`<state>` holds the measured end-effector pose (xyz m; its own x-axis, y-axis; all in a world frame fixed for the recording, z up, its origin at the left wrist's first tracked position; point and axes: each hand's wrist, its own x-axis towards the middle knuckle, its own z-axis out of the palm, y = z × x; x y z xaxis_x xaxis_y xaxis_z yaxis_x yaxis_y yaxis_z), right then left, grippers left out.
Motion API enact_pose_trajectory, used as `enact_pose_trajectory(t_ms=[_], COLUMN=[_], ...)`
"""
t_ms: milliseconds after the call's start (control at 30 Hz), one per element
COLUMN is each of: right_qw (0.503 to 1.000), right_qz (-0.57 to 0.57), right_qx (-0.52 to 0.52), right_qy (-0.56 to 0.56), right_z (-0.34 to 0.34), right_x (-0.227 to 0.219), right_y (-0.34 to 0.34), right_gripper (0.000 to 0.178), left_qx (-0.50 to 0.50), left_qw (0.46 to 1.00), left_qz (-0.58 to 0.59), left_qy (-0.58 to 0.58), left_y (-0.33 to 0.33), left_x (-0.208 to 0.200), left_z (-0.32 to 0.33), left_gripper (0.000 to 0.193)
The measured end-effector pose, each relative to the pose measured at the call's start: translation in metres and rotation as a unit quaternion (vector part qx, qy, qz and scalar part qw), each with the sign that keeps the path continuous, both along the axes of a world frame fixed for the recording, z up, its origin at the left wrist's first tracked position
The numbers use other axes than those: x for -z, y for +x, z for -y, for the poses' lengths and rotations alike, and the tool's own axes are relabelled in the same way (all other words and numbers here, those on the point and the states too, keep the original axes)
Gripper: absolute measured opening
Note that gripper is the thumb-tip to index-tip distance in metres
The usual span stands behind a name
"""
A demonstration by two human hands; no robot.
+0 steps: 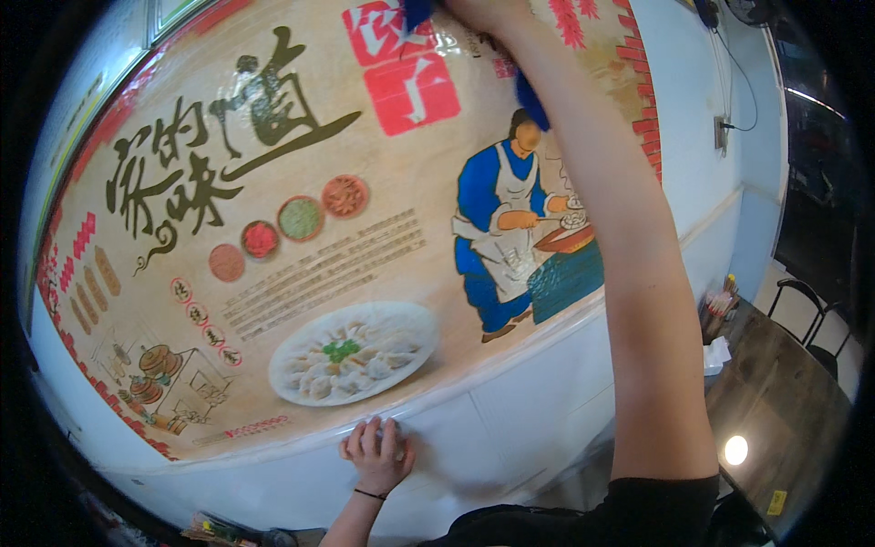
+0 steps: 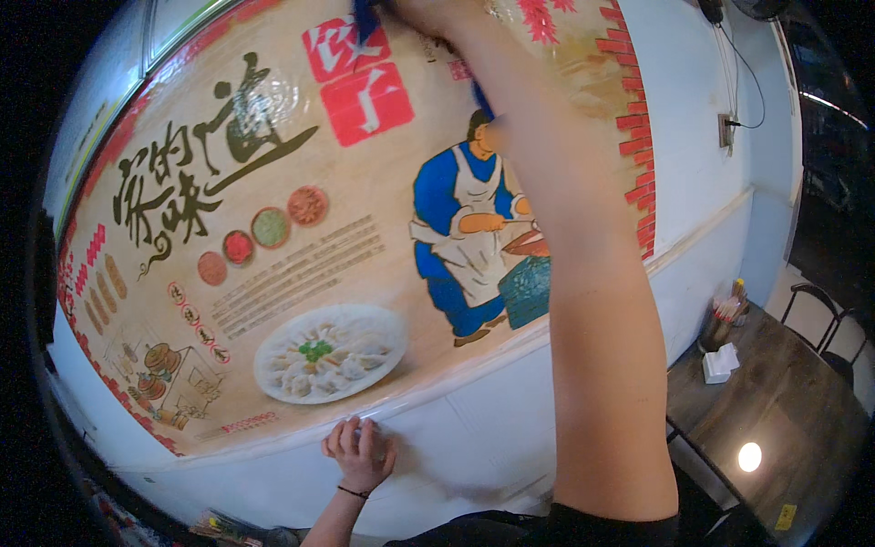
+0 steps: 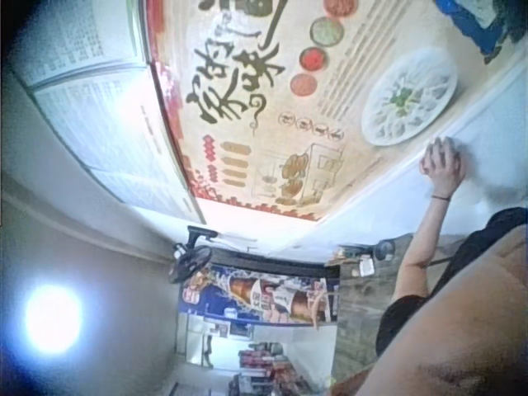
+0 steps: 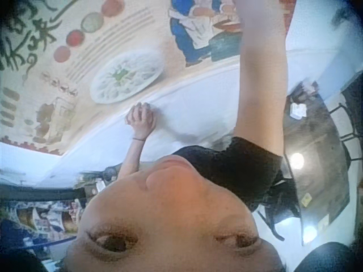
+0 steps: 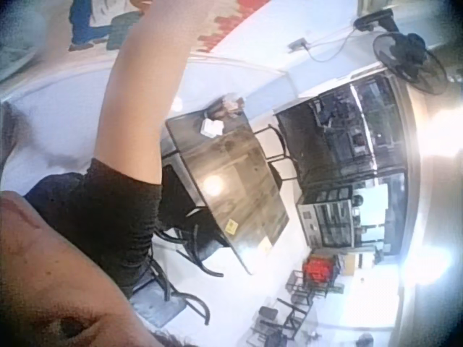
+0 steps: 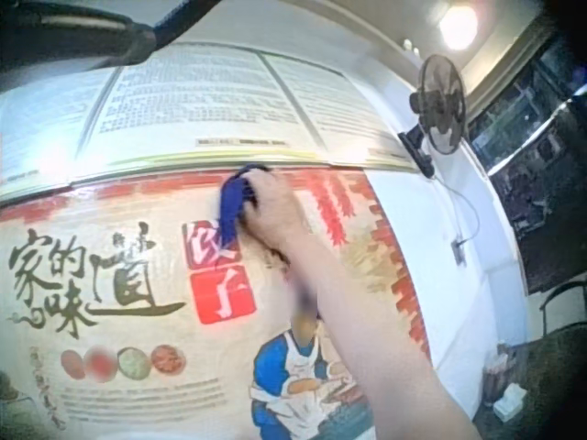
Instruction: The person wipes a wall with a blue cloth, focusing on a large illustrated poster and the surrounding white tiles. They then move to a wooden table and wipe its surface with the same cloth.
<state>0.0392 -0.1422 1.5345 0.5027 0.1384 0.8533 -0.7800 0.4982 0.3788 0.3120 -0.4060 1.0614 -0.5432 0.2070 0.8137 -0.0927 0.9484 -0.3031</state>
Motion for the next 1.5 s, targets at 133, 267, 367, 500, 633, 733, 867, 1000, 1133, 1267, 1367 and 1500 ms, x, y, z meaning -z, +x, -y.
enact_pose_trajectory(t_ms=[133,267,367,500,633,733,867,1000,1133,1267,1367,1500], right_qw=[0.997,0.981,0.978,0.972,0.979,0.982,0.956,0.893,0.845,0.801,0.762,0.832], right_qz=[0.075,0.013,0.102,0.122,0.179,0.153,0.247,0.319,0.362,0.373,0.356,0.362], right_qx=[-0.005,0.133,0.135,0.174,0.095,0.107,0.068,0.081,0.038,-0.045,-0.145,-0.127], right_qy=[0.000,-0.140,-0.119,-0.099,-0.024,-0.043,-0.141,-0.307,-0.392,-0.466,-0.521,-0.402], right_z=[-0.052,-0.102,-0.131,-0.157,-0.235,-0.255,-0.185,-0.192,-0.180,-0.188,-0.170,-0.129], right_x=[0.003,-0.003,0.013,0.021,0.042,0.088,0.200,0.272,0.328,0.352,0.345,0.303], right_y=[-0.028,-0.102,-0.110,-0.118,-0.174,-0.183,-0.179,-0.155,-0.130,-0.138,-0.138,-0.095], right_gripper=[0.032,0.029,0.025,0.025,0.044,0.039,0.034,0.035,0.032,0.036,0.042,0.037], left_qx=[-0.024,-0.013,0.007,-0.006,0.002,0.009,-0.030,0.010,0.011,0.022,0.025,0.015], left_qw=[1.000,1.000,0.999,0.998,0.997,0.996,0.998,0.999,0.999,0.999,0.999,0.999], left_qz=[0.011,-0.010,-0.032,-0.058,-0.067,-0.074,-0.043,-0.039,-0.040,-0.046,-0.047,-0.049], left_qy=[0.001,0.023,0.018,0.028,0.042,0.042,0.024,0.021,0.003,0.000,0.001,-0.003], left_y=[0.009,-0.001,-0.004,-0.006,-0.014,-0.019,0.007,-0.003,-0.001,-0.011,-0.013,-0.007], left_x=[-0.005,-0.006,-0.001,0.002,0.001,0.000,0.003,-0.001,-0.004,-0.001,0.000,0.001], left_z=[-0.001,-0.009,-0.004,-0.007,-0.015,-0.018,-0.003,-0.006,-0.001,-0.004,-0.006,-0.004], left_gripper=[0.062,0.059,0.057,0.053,0.049,0.049,0.051,0.051,0.053,0.056,0.056,0.055])
